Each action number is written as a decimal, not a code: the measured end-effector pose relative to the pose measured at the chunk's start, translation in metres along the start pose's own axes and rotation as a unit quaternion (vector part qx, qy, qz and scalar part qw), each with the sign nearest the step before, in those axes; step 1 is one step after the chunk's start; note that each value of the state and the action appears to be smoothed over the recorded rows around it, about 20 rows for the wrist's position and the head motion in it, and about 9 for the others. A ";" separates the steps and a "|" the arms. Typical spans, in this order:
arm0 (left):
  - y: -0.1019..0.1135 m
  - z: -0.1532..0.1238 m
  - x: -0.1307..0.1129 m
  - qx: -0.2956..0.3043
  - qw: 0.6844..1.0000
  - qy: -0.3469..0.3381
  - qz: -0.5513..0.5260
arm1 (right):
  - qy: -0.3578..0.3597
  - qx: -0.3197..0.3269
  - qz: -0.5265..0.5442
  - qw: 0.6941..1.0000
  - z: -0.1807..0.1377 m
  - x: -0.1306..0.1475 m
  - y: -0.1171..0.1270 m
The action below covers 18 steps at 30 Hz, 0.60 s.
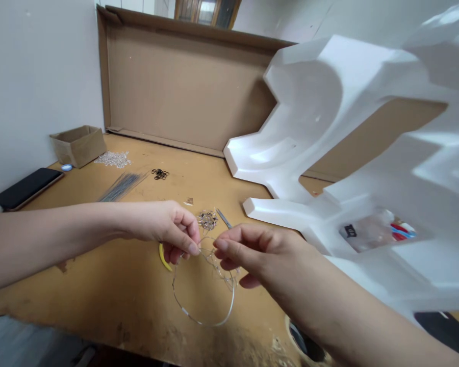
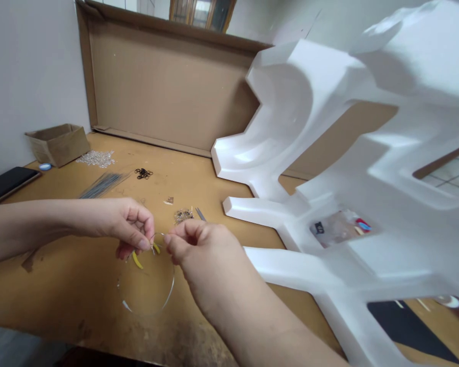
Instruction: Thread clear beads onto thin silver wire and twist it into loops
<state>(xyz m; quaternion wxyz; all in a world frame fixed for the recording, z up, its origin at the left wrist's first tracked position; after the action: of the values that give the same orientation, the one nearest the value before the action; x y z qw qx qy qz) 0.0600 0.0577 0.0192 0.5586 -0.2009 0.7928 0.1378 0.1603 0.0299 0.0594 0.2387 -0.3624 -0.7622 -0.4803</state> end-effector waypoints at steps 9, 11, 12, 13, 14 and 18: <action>0.003 -0.002 0.005 -0.019 0.999 -0.018 -0.032 | -0.003 0.000 -0.025 1.000 0.004 0.002 0.004; 0.004 -0.002 0.006 -0.018 0.999 -0.018 -0.032 | -0.005 -0.003 -0.034 0.999 0.005 0.001 0.004; 0.004 -0.002 0.007 -0.018 0.999 -0.018 -0.030 | -0.005 -0.003 -0.036 0.999 0.005 0.000 0.004; 0.004 -0.002 0.006 -0.018 0.999 -0.019 -0.028 | -0.004 -0.001 -0.037 0.999 0.005 0.000 0.004; 0.005 -0.002 0.006 -0.019 0.999 -0.019 -0.026 | -0.003 0.000 -0.035 0.999 0.005 0.000 0.003; 0.004 -0.002 0.004 -0.019 1.000 -0.015 -0.019 | -0.012 0.005 -0.021 1.000 0.005 0.000 0.002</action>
<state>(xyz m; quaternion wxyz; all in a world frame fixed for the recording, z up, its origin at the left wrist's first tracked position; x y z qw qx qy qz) 0.0551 0.0594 0.0162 0.5687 -0.2244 0.7779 0.1449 0.1617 0.0350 0.0582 0.2209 -0.3513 -0.7748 -0.4770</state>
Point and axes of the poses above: each hand's wrist, its own z-axis towards the middle knuckle, its own y-axis out of the back of the hand, x = y × z, the point moved 8 cm from there along z, towards the middle knuckle, and after that the axes turned 6 degrees about x, right-handed, at the moved point
